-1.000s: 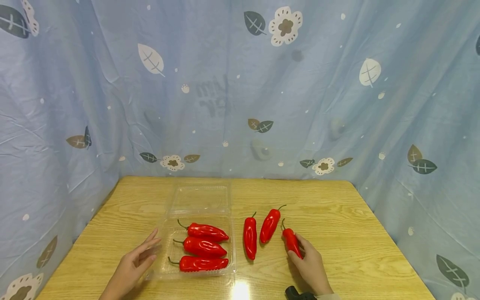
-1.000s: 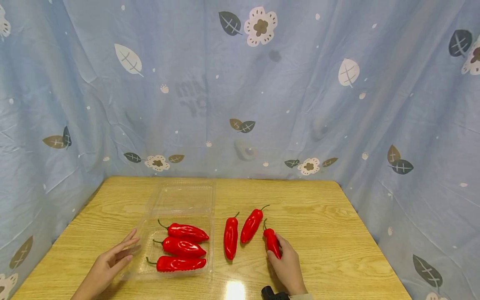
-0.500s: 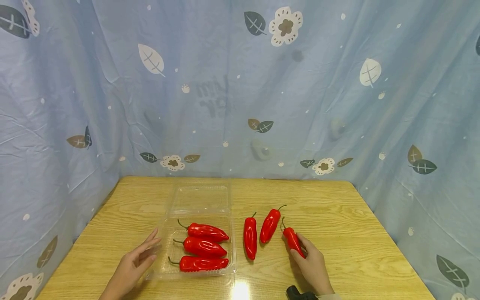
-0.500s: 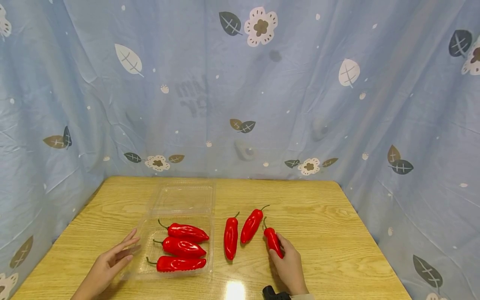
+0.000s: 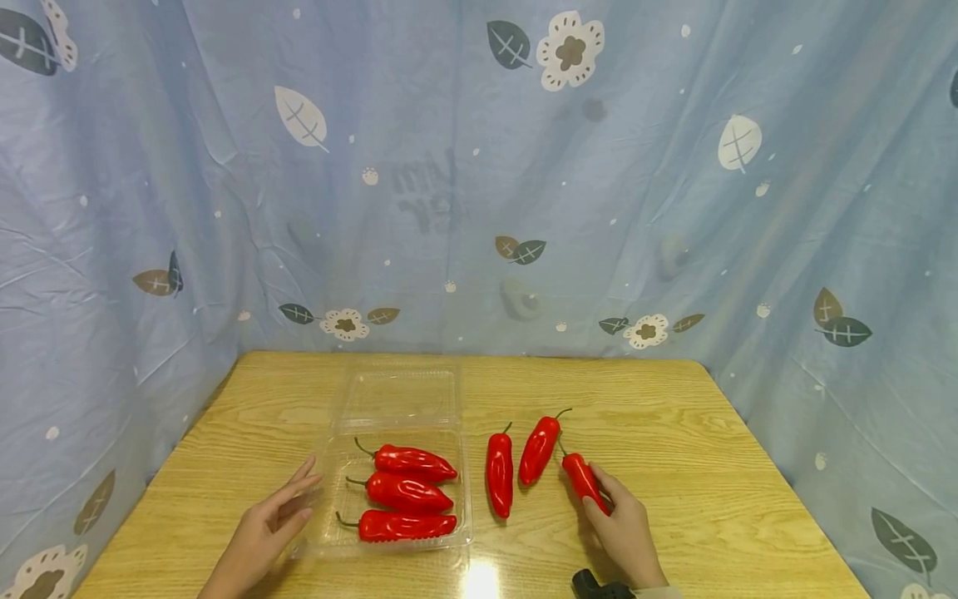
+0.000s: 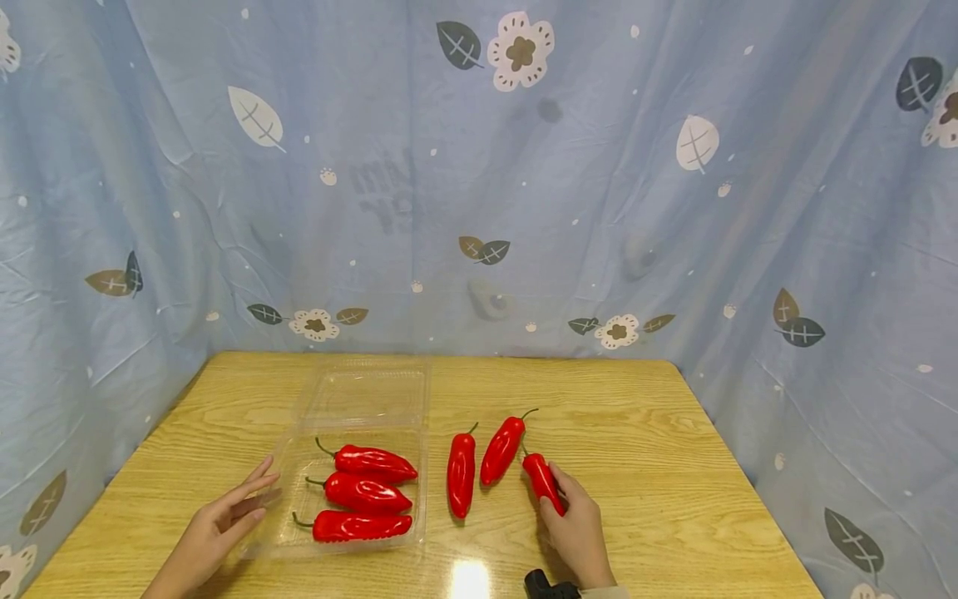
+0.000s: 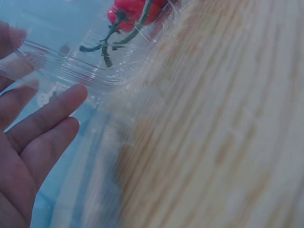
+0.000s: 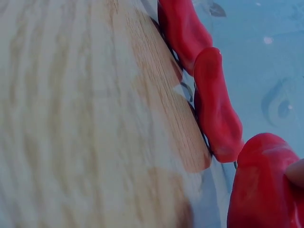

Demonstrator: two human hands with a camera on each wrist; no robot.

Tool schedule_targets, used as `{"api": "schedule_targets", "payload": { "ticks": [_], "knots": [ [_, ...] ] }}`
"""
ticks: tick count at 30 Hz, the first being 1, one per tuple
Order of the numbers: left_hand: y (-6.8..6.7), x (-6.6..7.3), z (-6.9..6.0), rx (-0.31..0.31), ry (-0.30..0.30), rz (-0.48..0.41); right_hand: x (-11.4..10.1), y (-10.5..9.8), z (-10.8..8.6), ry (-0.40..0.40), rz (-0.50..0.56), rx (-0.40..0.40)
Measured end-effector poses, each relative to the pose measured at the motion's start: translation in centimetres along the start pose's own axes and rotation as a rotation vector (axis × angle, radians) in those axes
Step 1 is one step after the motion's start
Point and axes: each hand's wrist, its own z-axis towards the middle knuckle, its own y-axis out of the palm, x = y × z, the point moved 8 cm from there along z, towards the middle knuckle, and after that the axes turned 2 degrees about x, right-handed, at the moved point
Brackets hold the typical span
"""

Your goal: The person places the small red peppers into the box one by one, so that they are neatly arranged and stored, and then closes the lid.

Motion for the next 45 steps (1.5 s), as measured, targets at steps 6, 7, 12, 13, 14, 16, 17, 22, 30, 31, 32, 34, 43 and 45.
{"api": "schedule_targets", "payload": {
  "ticks": [6, 7, 12, 13, 14, 16, 17, 22, 30, 31, 32, 34, 43, 45],
  "knots": [
    [-0.1, 0.3, -0.1, 0.010, 0.002, -0.018, -0.7, 0.0, 0.0, -0.014, 0.015, -0.003],
    [-0.1, 0.4, -0.1, 0.010, -0.001, -0.022, -0.8, 0.0, 0.0, -0.014, 0.020, -0.002],
    [-0.3, 0.3, -0.1, 0.011, -0.021, -0.012, -1.1, 0.0, 0.1, -0.017, 0.043, 0.001],
    [-0.3, 0.3, 0.0, 0.008, -0.022, -0.004, -1.2, 0.0, 0.1, -0.020, 0.051, 0.003],
    [-0.3, 0.3, 0.0, 0.008, -0.024, 0.003, -1.3, 0.1, 0.2, -0.023, 0.061, -0.001],
    [-0.3, 0.3, 0.0, 0.005, -0.020, 0.006, -1.4, 0.1, 0.2, -0.029, 0.087, -0.003],
    [-0.3, 0.3, 0.0, 0.004, -0.014, 0.004, -1.5, 0.1, 0.1, -0.032, 0.102, -0.005],
    [-0.2, 0.6, 0.0, 0.000, 0.018, -0.016, -1.8, 0.2, 0.0, -0.036, 0.132, -0.012],
    [0.1, 0.0, 0.0, -0.004, -0.016, -0.026, -2.5, 0.7, 0.0, -0.077, 0.149, -0.024],
    [0.1, 0.1, 0.0, -0.006, -0.009, -0.030, -2.6, 0.8, 0.0, -0.078, 0.154, -0.024],
    [0.1, 0.1, 0.0, -0.009, -0.002, -0.033, -2.7, 0.9, 0.0, -0.074, 0.162, -0.026],
    [0.1, 0.2, 0.0, -0.015, 0.014, -0.036, -3.1, 1.1, 0.0, -0.081, 0.173, -0.031],
    [-0.1, 0.4, 0.0, -0.003, 0.014, -0.029, -5.2, 1.6, -0.1, -0.184, 0.242, -0.037],
    [-0.1, 0.4, 0.0, 0.002, 0.013, -0.015, -5.5, 1.9, -0.1, -0.198, 0.243, -0.042]
  ]
}}
